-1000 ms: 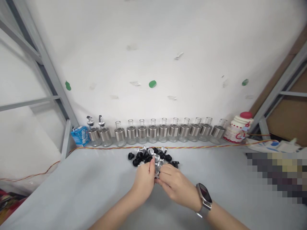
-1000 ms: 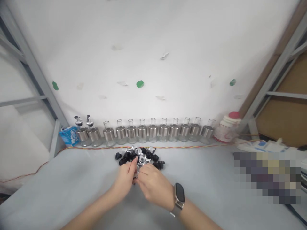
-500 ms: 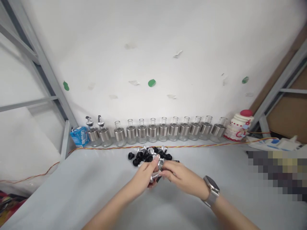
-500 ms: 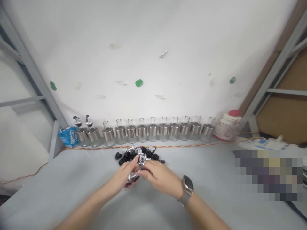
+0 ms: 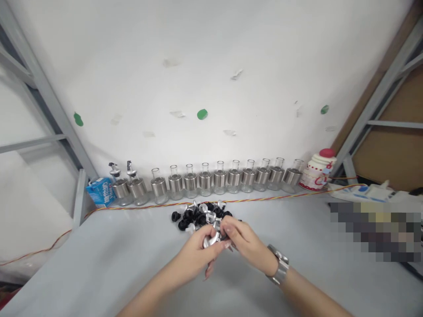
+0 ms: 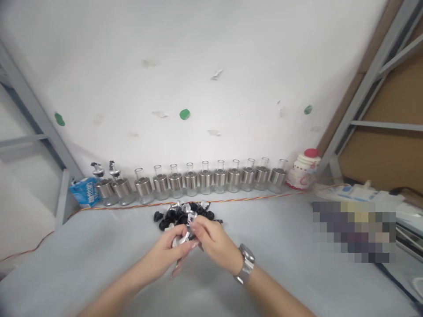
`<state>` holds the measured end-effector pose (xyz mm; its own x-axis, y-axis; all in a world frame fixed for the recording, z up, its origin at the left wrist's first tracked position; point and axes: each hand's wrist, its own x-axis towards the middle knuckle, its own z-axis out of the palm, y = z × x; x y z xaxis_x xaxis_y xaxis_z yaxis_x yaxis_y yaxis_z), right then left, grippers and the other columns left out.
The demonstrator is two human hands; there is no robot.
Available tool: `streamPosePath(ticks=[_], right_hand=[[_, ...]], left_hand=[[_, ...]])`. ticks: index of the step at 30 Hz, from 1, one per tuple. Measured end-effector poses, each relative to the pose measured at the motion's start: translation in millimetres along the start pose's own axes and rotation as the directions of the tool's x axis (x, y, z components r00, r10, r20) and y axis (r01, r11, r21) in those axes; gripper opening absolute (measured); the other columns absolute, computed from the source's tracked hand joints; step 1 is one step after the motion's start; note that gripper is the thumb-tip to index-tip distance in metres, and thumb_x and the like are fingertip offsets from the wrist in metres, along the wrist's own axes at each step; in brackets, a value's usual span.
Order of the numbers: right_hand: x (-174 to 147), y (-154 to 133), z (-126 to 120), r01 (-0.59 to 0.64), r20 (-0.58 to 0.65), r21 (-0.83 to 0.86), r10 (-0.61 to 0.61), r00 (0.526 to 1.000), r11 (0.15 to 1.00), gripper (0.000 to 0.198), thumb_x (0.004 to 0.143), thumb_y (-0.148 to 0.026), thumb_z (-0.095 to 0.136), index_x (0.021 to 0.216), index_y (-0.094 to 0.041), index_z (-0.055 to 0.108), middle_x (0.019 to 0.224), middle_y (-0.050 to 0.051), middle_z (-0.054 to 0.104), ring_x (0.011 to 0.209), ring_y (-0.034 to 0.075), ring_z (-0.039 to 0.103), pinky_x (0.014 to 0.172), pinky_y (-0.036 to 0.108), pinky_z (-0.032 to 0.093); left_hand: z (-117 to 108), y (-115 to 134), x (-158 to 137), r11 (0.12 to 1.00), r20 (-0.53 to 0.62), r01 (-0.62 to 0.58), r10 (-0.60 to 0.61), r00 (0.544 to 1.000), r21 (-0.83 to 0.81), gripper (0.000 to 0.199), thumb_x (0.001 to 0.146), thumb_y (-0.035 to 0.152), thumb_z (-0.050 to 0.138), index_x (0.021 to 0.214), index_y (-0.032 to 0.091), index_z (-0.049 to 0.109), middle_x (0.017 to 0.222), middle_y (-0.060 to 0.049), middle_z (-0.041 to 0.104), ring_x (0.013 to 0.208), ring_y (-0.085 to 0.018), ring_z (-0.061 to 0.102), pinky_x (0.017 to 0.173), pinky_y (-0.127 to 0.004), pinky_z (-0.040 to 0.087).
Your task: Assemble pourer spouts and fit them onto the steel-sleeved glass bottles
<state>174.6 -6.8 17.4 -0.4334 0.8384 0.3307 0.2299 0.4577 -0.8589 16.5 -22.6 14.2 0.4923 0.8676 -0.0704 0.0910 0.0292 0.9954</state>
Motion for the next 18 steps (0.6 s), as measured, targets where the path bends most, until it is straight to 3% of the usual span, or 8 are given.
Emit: streamPosePath(ticks=[2,5,9,14,18], right_hand=[[-2.1,0.7,-0.8,0.103,0.028,-0.156,-0.100,0.995,0.982,0.038,0.087,-0.044,0.030,0.065,-0.017,0.044,0.057,-0.003,0.041,0.053,0.009,0.038,0.052,0.021,0.032],[-1.9,2.5,-0.8,0.150,0.055,-0.221,-0.141,0.989,0.964,0.035,0.087,-0.040,0.033,0.062,-0.017,0.043,0.056,-0.004,0.040,0.053,0.008,0.037,0.052,0.020,0.031],[0.8,5.5,0.8,0.078,0.062,-0.189,-0.068,0.996,0.979,0.036,0.088,-0.040,0.031,0.062,-0.017,0.042,0.055,-0.005,0.040,0.052,0.008,0.038,0.051,0.019,0.031],[1.7,11.5,5.0,0.014,0.120,-0.102,-0.001,0.993,0.995,0.041,0.087,-0.045,0.031,0.058,-0.017,0.041,0.052,-0.005,0.037,0.050,0.008,0.036,0.048,0.019,0.031],[0.5,15.0,11.5,-0.041,0.159,-0.017,0.043,0.986,0.999,0.043,0.088,-0.045,0.028,0.059,-0.016,0.043,0.052,-0.004,0.040,0.048,0.007,0.038,0.047,0.018,0.031]], left_hand=[[0.9,-0.7,0.1,1.000,0.011,0.004,-0.004,1.000,0.020,0.020,0.076,0.036,0.051,0.077,0.019,0.039,0.047,0.011,0.036,0.030,-0.004,0.037,0.032,-0.016,0.030],[1.4,1.0,-0.6,1.000,0.024,-0.001,0.000,1.000,0.030,0.016,0.077,0.033,0.049,0.077,0.018,0.042,0.049,0.011,0.037,0.032,-0.004,0.040,0.035,-0.016,0.032],[1.4,5.6,-3.4,0.999,0.091,0.026,-0.030,0.995,0.042,0.017,0.077,0.033,0.049,0.080,0.017,0.045,0.051,0.009,0.042,0.035,-0.004,0.043,0.035,-0.016,0.035],[3.9,0.4,-5.3,0.989,0.193,0.146,-0.149,0.970,0.028,0.027,0.076,0.042,0.047,0.073,0.016,0.045,0.050,0.004,0.049,0.036,-0.008,0.047,0.031,-0.018,0.039],[3.4,-7.0,-4.7,0.984,0.213,0.177,-0.179,0.960,0.029,0.028,0.076,0.042,0.046,0.069,0.015,0.045,0.047,0.004,0.050,0.033,-0.008,0.049,0.030,-0.018,0.040]])
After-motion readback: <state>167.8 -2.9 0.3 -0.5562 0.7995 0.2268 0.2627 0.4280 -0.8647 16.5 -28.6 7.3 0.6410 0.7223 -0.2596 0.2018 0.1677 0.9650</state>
